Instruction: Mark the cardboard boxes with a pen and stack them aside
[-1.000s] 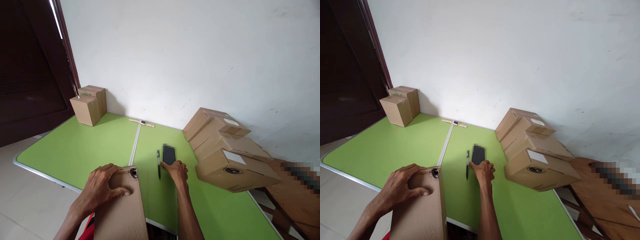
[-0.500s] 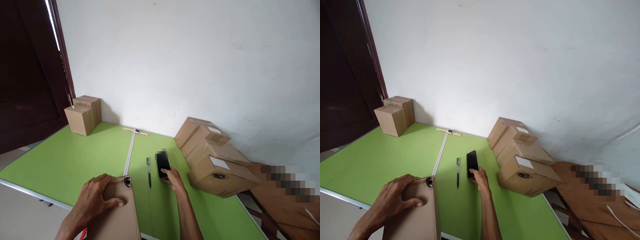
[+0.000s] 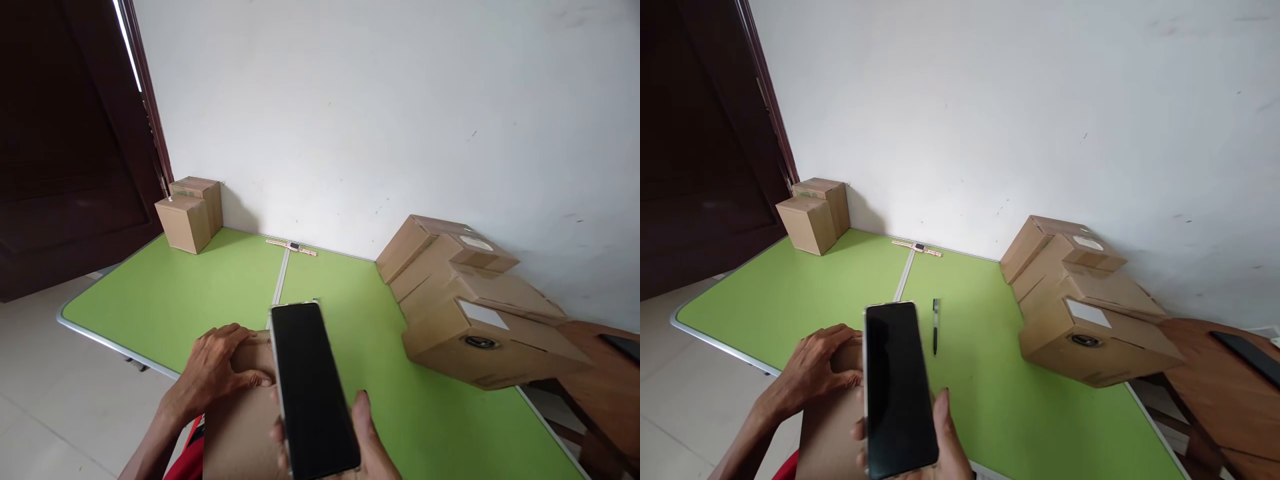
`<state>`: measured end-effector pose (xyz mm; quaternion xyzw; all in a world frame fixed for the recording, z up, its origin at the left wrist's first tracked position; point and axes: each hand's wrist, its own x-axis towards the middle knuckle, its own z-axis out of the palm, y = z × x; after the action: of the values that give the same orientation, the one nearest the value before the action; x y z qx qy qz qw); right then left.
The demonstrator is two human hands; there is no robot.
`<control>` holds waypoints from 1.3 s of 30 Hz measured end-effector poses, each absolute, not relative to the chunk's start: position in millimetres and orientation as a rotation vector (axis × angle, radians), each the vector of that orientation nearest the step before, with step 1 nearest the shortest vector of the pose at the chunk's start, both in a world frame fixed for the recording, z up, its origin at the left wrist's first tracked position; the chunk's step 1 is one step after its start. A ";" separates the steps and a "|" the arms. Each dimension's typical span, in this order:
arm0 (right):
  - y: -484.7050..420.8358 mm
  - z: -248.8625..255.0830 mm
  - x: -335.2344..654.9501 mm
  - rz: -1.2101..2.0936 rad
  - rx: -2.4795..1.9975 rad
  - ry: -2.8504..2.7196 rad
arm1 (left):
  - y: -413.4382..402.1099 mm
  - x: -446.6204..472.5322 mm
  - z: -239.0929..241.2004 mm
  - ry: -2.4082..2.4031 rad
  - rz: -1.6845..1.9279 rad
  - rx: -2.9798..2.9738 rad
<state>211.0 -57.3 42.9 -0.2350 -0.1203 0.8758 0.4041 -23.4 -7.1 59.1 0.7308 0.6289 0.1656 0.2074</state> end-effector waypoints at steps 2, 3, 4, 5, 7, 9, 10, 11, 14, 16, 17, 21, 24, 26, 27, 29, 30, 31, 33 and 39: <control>-58.4 46.6 192.4 2.242 -0.536 -0.327 | -8.8 -22.0 60.9 1.773 0.451 2.068; -58.3 46.4 185.4 2.230 -0.527 -0.342 | -9.5 -21.3 61.9 1.782 0.444 2.079; -58.3 45.4 180.3 2.209 -0.528 -0.353 | -10.0 -20.7 62.8 1.784 0.442 2.087; -58.5 43.8 176.9 2.183 -0.533 -0.356 | -10.3 -20.3 63.4 1.777 0.445 2.095; -59.8 40.3 174.2 2.130 -0.544 -0.344 | -10.4 -20.3 63.4 1.755 0.467 2.104; -61.7 37.8 174.6 2.087 -0.562 -0.318 | -10.0 -20.8 62.1 1.743 0.487 2.099; -62.4 37.2 175.2 2.075 -0.576 -0.303 | -9.8 -21.2 61.3 1.739 0.491 2.096; -63.0 36.8 175.8 2.068 -0.592 -0.289 | -9.7 -21.5 60.6 1.735 0.489 2.097; -63.7 36.8 177.3 2.062 -0.624 -0.263 | -9.4 -21.7 60.1 1.729 0.469 2.108; -63.7 36.5 178.0 2.069 -0.622 -0.265 | -9.4 -21.2 60.9 1.736 0.449 2.109; -63.8 36.1 178.5 2.076 -0.617 -0.269 | -9.4 -20.8 61.5 1.741 0.444 2.106; -65.1 32.1 180.4 2.091 -0.590 -0.281 | -9.6 -19.2 63.0 1.748 0.452 2.086; -65.9 28.5 181.5 2.087 -0.578 -0.282 | -9.5 -19.6 62.1 1.756 0.441 2.069; -66.2 27.1 182.0 2.077 -0.584 -0.284 | -8.9 -20.9 60.5 1.751 0.437 2.068; -66.2 26.8 182.3 2.069 -0.590 -0.287 | -8.6 -21.6 59.6 1.747 0.438 2.070; -66.5 27.5 183.7 2.038 -0.609 -0.294 | -7.7 -23.0 58.4 1.736 0.435 2.072; -66.5 28.5 185.0 2.018 -0.619 -0.295 | -7.4 -23.4 58.2 1.733 0.430 2.071; -66.3 29.9 187.1 1.995 -0.631 -0.292 | -7.1 -23.7 58.2 1.733 0.423 2.066; -63.9 33.4 194.2 1.954 -0.656 -0.272 | -7.0 -23.9 58.7 1.740 0.411 2.054; -20.1 29.6 242.6 1.669 -0.840 -0.353 | -7.8 -24.8 57.4 1.770 0.402 2.040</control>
<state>242.6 -20.1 29.6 -0.3596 -0.1511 0.7142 0.5812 -24.8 -7.8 57.4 0.7313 0.6347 0.1441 0.2041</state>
